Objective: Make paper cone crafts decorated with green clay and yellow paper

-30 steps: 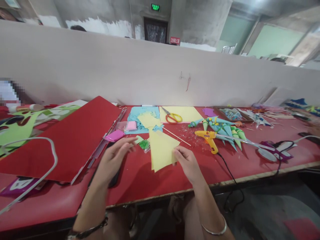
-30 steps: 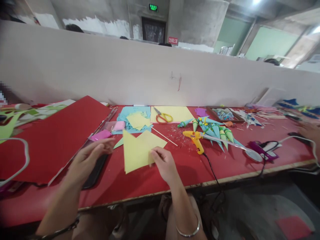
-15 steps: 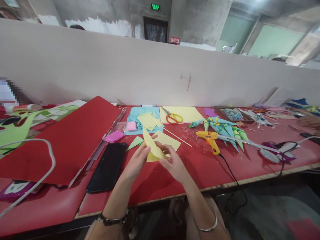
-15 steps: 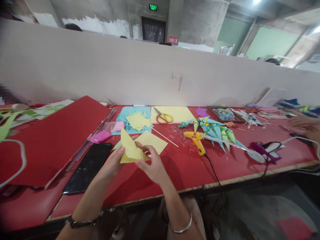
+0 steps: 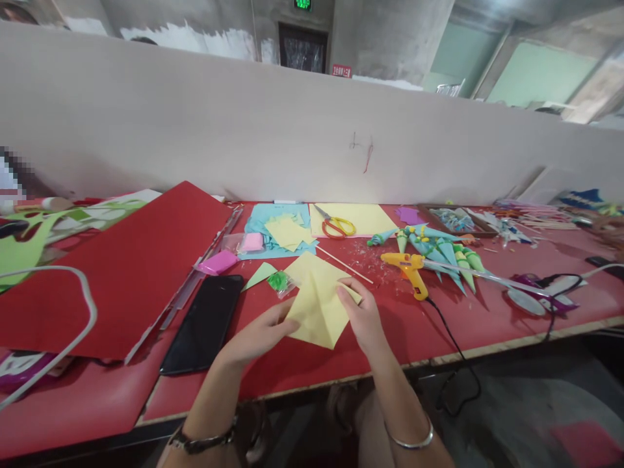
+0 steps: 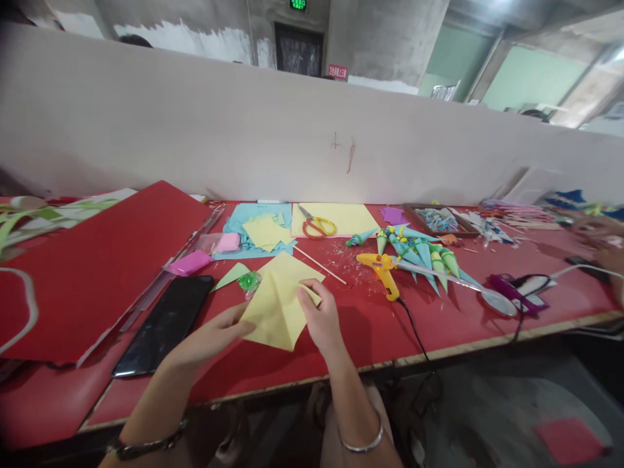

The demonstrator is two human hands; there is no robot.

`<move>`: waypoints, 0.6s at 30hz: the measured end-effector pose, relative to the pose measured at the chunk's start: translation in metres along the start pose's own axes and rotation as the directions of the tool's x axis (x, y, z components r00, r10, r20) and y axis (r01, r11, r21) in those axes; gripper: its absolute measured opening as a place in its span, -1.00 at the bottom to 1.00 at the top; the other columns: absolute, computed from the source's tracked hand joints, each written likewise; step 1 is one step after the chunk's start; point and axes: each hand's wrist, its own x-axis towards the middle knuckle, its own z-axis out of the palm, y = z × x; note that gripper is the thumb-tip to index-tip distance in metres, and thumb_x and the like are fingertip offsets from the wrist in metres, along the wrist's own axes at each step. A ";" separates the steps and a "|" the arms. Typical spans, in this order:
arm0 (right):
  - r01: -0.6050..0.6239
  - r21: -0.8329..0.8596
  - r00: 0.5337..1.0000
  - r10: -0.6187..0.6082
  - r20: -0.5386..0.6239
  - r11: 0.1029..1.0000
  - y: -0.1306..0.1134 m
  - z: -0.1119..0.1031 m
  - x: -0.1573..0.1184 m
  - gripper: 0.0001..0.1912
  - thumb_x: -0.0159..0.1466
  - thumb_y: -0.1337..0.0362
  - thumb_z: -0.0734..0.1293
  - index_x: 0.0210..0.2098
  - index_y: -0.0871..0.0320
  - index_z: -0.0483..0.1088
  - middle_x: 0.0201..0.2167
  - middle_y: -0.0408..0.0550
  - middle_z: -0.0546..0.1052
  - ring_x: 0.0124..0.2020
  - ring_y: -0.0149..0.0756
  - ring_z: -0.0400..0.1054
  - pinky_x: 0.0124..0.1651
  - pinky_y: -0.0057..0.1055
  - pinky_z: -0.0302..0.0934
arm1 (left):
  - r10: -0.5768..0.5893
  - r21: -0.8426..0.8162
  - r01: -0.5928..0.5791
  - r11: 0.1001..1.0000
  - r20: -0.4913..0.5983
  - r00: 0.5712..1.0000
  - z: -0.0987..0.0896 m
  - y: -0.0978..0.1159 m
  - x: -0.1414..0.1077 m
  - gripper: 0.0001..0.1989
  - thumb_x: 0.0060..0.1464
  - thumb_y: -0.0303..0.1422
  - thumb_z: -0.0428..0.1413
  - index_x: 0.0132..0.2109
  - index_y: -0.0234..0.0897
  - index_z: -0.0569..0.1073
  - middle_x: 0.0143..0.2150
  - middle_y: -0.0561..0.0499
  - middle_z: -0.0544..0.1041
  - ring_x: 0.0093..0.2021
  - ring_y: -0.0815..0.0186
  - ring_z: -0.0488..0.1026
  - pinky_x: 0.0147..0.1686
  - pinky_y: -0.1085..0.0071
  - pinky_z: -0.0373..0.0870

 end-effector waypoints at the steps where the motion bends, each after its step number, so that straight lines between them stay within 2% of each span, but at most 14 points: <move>1: -0.024 0.039 1.000 0.024 -0.004 0.999 0.001 -0.002 0.000 -0.79 0.15 0.15 0.24 -0.30 0.15 0.31 -0.41 -0.11 0.42 -0.44 -0.34 0.32 -0.42 -0.47 0.22 | -0.012 -0.015 0.011 1.000 -0.023 1.000 -0.002 0.000 -0.002 -0.75 -0.10 -0.38 0.11 -0.19 -0.25 0.51 -0.28 -0.01 0.56 -0.26 0.23 0.45 -0.26 0.35 0.38; 4: -0.024 0.065 1.000 0.024 0.010 0.998 0.004 -0.007 -0.001 -0.78 0.15 0.18 0.23 -0.22 0.12 0.29 -0.34 -0.07 0.45 -0.41 -0.31 0.35 -0.41 -0.45 0.24 | -0.039 -0.061 0.034 0.998 -0.081 0.996 -0.006 0.001 -0.002 -0.76 -0.08 -0.26 0.12 -0.27 -0.30 0.53 -0.41 -0.02 0.54 -0.38 0.28 0.45 -0.35 0.37 0.41; 8: 0.058 -0.014 0.998 -0.058 0.034 0.998 0.005 -0.012 0.000 -0.68 0.19 0.24 0.19 -0.04 0.08 0.22 -0.39 -0.09 0.45 -0.42 -0.33 0.35 -0.41 -0.45 0.24 | -0.038 -0.102 0.021 0.995 -0.174 0.984 -0.007 0.002 0.003 -0.67 -0.09 -0.18 0.12 -0.24 -0.33 0.52 -0.53 0.04 0.48 -0.55 0.37 0.40 -0.44 0.40 0.39; 10: 0.146 -0.084 0.987 -0.140 0.074 0.986 0.004 -0.016 0.000 -0.77 0.20 0.27 0.17 -0.15 0.09 0.32 -0.41 -0.11 0.44 -0.41 -0.34 0.34 -0.38 -0.45 0.23 | -0.024 -0.115 0.002 0.993 -0.190 0.981 -0.007 0.001 0.004 -0.65 -0.08 -0.19 0.12 -0.19 -0.34 0.51 -0.56 0.07 0.46 -0.60 0.41 0.37 -0.46 0.41 0.37; 13: 0.312 -0.204 0.940 -0.269 0.209 0.928 0.001 -0.022 -0.001 -0.80 0.21 0.33 0.15 -0.39 0.12 0.40 -0.43 -0.10 0.45 -0.35 -0.32 0.34 -0.29 -0.41 0.24 | 0.002 -0.148 -0.040 0.988 -0.250 0.968 -0.008 -0.002 0.004 -0.66 -0.04 -0.24 0.11 -0.13 -0.33 0.48 -0.49 0.04 0.48 -0.56 0.40 0.38 -0.44 0.42 0.38; 16: 0.414 -0.313 0.886 -0.301 0.352 0.855 -0.002 -0.028 -0.004 -0.81 0.17 0.30 0.23 -0.23 0.08 0.41 -0.25 -0.06 0.47 -0.13 -0.24 0.31 -0.09 -0.31 0.21 | 0.007 -0.159 -0.063 0.985 -0.331 0.944 -0.011 -0.006 0.003 -0.67 -0.05 -0.26 0.11 -0.14 -0.34 0.49 -0.42 -0.02 0.51 -0.48 0.34 0.40 -0.43 0.41 0.38; 18: 0.439 -0.375 0.868 -0.278 0.410 0.816 -0.001 -0.030 -0.006 -0.68 0.11 0.24 0.32 -0.11 0.04 0.37 -0.14 -0.04 0.44 -0.03 -0.20 0.26 -0.02 -0.26 0.17 | 0.003 -0.142 -0.056 0.988 -0.346 0.938 -0.013 -0.007 0.002 -0.68 -0.04 -0.26 0.10 -0.14 -0.34 0.49 -0.41 -0.03 0.52 -0.48 0.33 0.41 -0.42 0.40 0.39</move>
